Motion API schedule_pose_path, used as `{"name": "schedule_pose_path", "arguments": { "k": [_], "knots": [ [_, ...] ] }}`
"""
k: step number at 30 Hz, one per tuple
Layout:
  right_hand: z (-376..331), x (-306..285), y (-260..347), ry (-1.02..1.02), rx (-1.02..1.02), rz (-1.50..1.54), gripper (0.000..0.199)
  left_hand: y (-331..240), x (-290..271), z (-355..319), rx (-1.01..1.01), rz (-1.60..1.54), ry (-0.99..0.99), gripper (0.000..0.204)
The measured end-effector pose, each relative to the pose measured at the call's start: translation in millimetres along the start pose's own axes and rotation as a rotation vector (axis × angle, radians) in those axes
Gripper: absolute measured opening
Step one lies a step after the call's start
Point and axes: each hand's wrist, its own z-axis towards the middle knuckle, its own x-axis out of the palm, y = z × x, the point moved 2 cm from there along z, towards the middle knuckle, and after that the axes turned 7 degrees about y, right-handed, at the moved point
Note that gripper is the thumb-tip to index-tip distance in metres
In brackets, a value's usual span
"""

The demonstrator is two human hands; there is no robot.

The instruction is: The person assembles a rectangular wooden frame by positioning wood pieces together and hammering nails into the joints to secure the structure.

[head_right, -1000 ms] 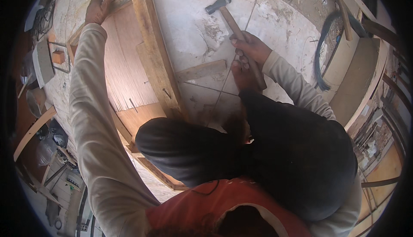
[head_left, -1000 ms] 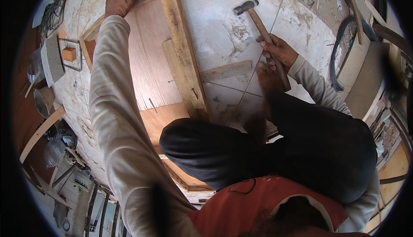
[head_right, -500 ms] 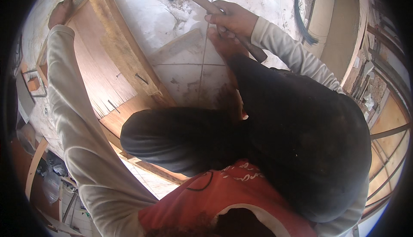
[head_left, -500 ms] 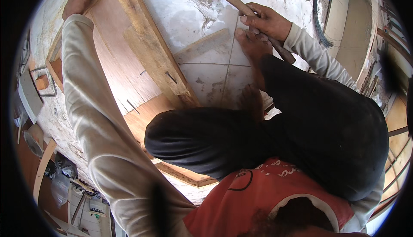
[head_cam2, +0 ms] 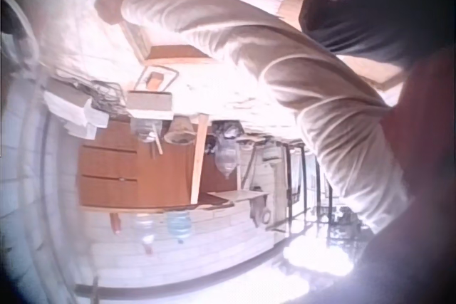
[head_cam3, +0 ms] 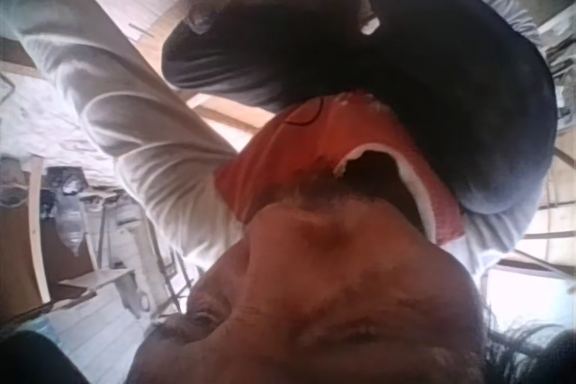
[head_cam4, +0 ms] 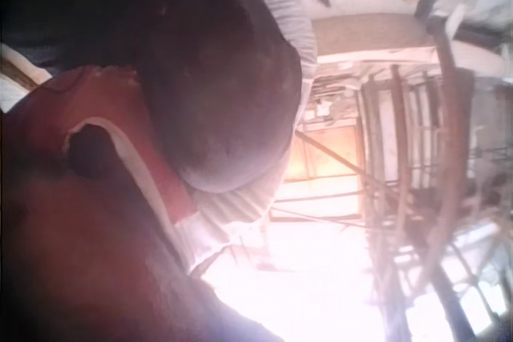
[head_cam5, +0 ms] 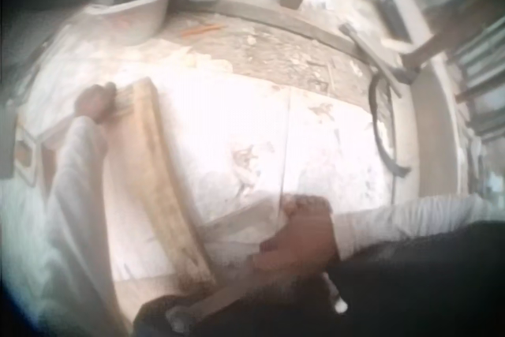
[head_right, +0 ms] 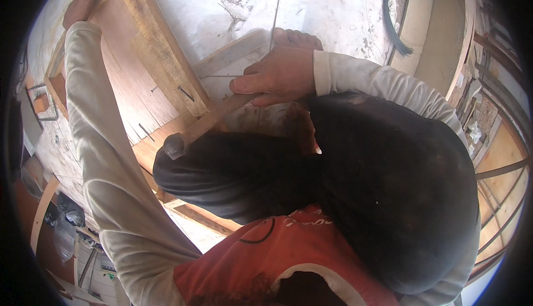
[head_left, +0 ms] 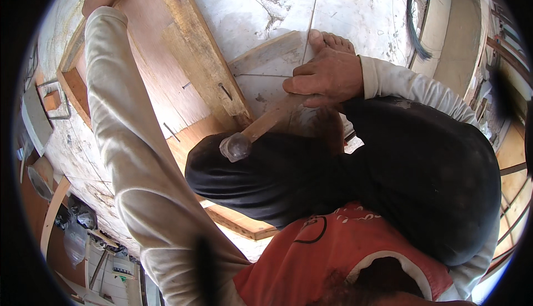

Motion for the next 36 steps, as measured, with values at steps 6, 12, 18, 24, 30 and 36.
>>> {"name": "schedule_pose_path", "arguments": {
  "k": [6,12,18,24,30,36],
  "knots": [
    [21.1,18.3,-5.2,0.07,0.177,0.074,0.032,22.8,13.6,16.4,-0.004,0.107,0.096,0.065],
    [15.9,18.4,-2.9,0.124,0.169,-0.012,0.033,38.2,11.2,13.7,-0.036,0.062,0.017,0.066],
    [-5.1,-20.9,-11.8,-0.151,0.169,0.452,0.039,10.4,4.1,2.6,0.14,0.142,0.07,0.067],
    [-7.4,-15.9,-17.6,-0.269,0.235,0.631,0.044,58.9,7.3,30.7,0.01,0.025,0.111,0.084],
    [-20.0,-6.2,-31.1,-0.069,0.418,1.023,0.037,56.1,8.3,47.6,-0.14,-0.124,0.159,0.091],
    [-3.1,2.5,-61.8,-0.259,0.377,1.705,0.039,63.3,4.8,50.5,-0.121,-0.12,0.13,0.095]
  ]
}}
